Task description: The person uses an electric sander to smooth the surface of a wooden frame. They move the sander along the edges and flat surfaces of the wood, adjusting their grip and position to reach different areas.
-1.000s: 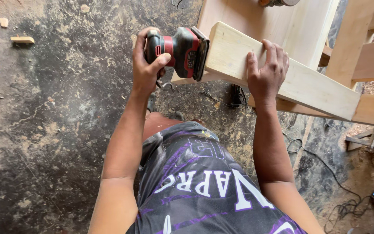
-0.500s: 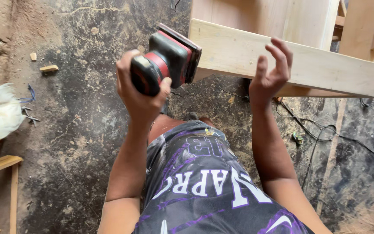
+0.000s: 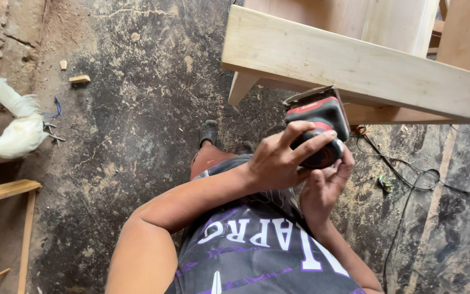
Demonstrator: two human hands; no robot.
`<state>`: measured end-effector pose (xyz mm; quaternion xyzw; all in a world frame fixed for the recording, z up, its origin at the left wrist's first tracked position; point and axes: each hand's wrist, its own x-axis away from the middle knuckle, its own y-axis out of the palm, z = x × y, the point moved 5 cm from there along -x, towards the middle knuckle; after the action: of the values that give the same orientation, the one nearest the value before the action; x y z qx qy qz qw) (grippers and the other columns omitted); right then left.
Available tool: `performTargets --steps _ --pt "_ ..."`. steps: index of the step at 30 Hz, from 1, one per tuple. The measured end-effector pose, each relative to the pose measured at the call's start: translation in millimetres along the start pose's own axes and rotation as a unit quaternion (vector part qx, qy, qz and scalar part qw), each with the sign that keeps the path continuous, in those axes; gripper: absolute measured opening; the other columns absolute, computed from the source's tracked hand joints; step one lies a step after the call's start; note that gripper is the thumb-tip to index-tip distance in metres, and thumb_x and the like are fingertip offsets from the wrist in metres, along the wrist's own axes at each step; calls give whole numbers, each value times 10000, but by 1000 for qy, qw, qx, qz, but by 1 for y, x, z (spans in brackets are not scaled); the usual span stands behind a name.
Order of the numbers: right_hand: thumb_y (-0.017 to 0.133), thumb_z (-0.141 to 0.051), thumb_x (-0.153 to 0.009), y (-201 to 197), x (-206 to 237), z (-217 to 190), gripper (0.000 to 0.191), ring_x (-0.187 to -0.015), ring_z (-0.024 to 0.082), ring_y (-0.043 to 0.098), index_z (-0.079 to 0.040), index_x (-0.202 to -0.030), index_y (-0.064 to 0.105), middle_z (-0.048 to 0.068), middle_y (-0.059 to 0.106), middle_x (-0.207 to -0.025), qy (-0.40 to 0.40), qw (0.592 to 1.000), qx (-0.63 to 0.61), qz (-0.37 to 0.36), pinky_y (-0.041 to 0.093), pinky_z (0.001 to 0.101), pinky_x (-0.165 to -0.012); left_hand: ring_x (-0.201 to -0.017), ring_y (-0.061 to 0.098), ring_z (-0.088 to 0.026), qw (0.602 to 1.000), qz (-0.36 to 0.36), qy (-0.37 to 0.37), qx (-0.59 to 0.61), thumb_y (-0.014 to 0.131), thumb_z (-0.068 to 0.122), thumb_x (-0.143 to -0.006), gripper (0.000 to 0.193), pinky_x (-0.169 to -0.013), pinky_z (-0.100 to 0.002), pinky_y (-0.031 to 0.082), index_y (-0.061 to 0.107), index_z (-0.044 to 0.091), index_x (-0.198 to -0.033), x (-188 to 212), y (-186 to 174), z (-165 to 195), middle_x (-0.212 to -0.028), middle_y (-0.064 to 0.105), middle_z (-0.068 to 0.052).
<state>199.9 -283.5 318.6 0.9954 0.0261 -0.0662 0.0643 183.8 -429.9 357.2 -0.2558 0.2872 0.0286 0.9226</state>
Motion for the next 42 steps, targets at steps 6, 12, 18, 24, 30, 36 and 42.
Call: performTargets --steps 6,12,18,24,30,36,42 --pt "707 -565 -1017 -48 8 -4 700 -1157 134 514 -62 -1418 433 66 465 -1291 -33 990 80 112 503 252 -974 -1249 635 -411 980 -67 33 183 745 41 -818 829 -1005 -422 605 310 118 -1519 11 41 11 -1454 476 -196" --pt "838 -175 -904 -66 -2 10 559 -1021 167 557 -124 -1266 415 70 463 -1168 -25 978 -39 201 528 275 -799 -1301 573 -480 952 -161 35 256 639 -59 -695 924 -1050 -471 564 216 78 -1505 17 65 15 -1505 399 -248" --pt "724 -81 -861 -69 -12 22 440 -1050 164 540 -66 -1237 497 54 459 -1226 -55 955 134 258 558 330 -875 -1177 631 -393 924 -294 -122 211 664 71 -782 800 -933 -444 573 307 83 -1497 46 90 -13 -1475 416 -223" --pt "776 -118 -841 -46 -23 31 455 -983 174 542 -44 -1236 563 52 503 -1102 -72 911 317 255 525 312 -902 -1431 470 -428 880 -376 -73 280 737 241 -721 985 -1196 -467 407 248 11 -1544 56 105 -82 -1512 417 -278" --pt "746 -248 -718 -28 -31 19 478 -867 178 649 -96 -1116 530 23 533 -1053 -63 892 310 322 622 373 -732 -1514 322 -408 792 -487 -74 361 795 210 -749 1124 -1226 -488 284 134 44 -1643 104 69 -115 -1662 248 -294" --pt "777 -183 -840 29 -42 15 407 -966 203 599 -54 -1178 590 69 538 -1097 -128 860 413 270 589 375 -810 -1066 636 -398 743 -545 -222 319 710 225 -731 1067 -948 -447 551 162 176 -1645 125 -3 -156 -1665 340 -159" --pt "735 -204 -753 102 -33 6 476 -950 204 597 -75 -1181 571 61 535 -1094 -64 878 399 257 591 391 -788 -1197 651 -277 761 -471 -197 401 725 161 -749 1031 -1017 -393 548 214 125 -1643 128 -58 -179 -1530 511 -213"
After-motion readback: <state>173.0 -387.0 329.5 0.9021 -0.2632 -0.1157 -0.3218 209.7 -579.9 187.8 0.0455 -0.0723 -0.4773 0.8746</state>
